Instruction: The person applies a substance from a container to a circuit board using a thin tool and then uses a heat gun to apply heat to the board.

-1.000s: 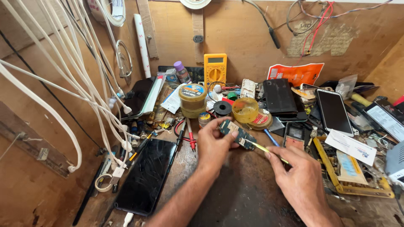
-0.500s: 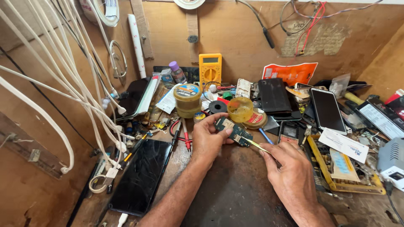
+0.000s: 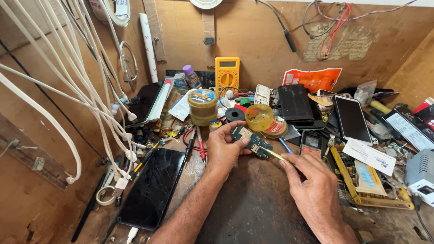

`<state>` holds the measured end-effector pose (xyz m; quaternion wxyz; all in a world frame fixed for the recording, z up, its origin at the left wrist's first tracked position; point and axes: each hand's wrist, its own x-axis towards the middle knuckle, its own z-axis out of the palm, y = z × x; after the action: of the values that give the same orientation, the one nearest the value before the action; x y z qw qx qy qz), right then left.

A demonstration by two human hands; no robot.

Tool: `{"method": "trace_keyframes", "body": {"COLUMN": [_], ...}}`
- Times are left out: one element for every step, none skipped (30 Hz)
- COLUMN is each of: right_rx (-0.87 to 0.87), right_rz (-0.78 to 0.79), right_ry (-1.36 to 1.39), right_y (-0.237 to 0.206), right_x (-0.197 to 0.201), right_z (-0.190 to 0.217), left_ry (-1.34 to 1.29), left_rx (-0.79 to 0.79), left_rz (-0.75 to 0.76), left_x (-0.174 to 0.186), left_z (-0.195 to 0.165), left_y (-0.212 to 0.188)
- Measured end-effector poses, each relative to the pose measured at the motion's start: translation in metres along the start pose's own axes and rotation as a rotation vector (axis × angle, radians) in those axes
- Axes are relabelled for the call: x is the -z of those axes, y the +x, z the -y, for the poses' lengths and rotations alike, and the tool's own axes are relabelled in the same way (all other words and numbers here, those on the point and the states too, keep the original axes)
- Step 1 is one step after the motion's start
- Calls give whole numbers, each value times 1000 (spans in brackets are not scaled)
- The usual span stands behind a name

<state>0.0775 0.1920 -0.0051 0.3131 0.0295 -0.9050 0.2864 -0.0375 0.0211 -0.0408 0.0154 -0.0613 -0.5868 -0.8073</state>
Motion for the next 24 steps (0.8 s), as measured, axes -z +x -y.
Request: {"method": "trace_keyframes", "body": {"right_rx": [6, 12, 18, 19, 20, 21, 24, 27, 31, 14, -3, -19, -12, -7, -2, 7, 17, 27, 11, -3, -18, -23, -28, -33], "right_rz": [4, 6, 8, 9, 11, 13, 2, -10, -22, -15, -7, 2, 12, 21, 29, 16, 5, -6, -14, -21, -28, -8, 10, 27], "right_ry": [2, 4, 7, 12, 18, 25, 46, 67, 89, 76, 63, 51, 53, 54, 55, 47, 39, 34, 44, 55, 66, 62, 56, 51], "right_y": [0, 1, 1, 3, 3, 4, 4, 4, 4, 4, 3, 3, 3, 4, 4, 4, 3, 2, 0, -1, -3, -4, -5, -5], "right_x": [0, -1, -2, -2, -2, -2, -2, -2, -2, -2, -2, -2, -2, -2, -2, -2, -2, -2, -1, 0, 0, 0, 0, 0], "right_z": [0, 0, 0, 0, 0, 0, 0, 0, 1, 2, 2, 3, 3, 3, 2, 2, 1, 1, 1, 0, -1, -1, -1, -2], "left_ry": [3, 7, 11, 4, -4, -11, -5, 2, 9, 6, 3, 0, 1, 1, 2, 2, 4, 6, -9, -24, -39, -21, -5, 11], "left_rx": [3, 5, 6, 7, 8, 8, 11, 14, 15, 17, 19, 20, 12, 4, -5, -4, -3, -3, 19, 39, 60, 58, 57, 55], "left_rz": [-2, -4, -5, -3, -3, -2, -9, -16, -23, -19, -17, -15, -12, -7, -2, -3, -6, -11, -28, -47, -66, -69, -70, -70], "left_x": [0, 0, 0, 0, 0, 0, 0, -1, -1, -1, -1, -1, 0, 0, 0, 0, 0, 1, 1, 2, 3, 3, 3, 4], "left_z": [0, 0, 0, -1, -1, -1, -1, -1, -1, -1, -1, -1, -1, -1, 0, 0, 0, -1, -1, -1, -1, -1, -1, -1], "left_y": [-1, -1, -1, -1, -1, -1, -2, -2, -1, -2, -2, -2, -2, -3, -3, -3, -3, -2, -3, -2, -2, -2, -1, -1]}}
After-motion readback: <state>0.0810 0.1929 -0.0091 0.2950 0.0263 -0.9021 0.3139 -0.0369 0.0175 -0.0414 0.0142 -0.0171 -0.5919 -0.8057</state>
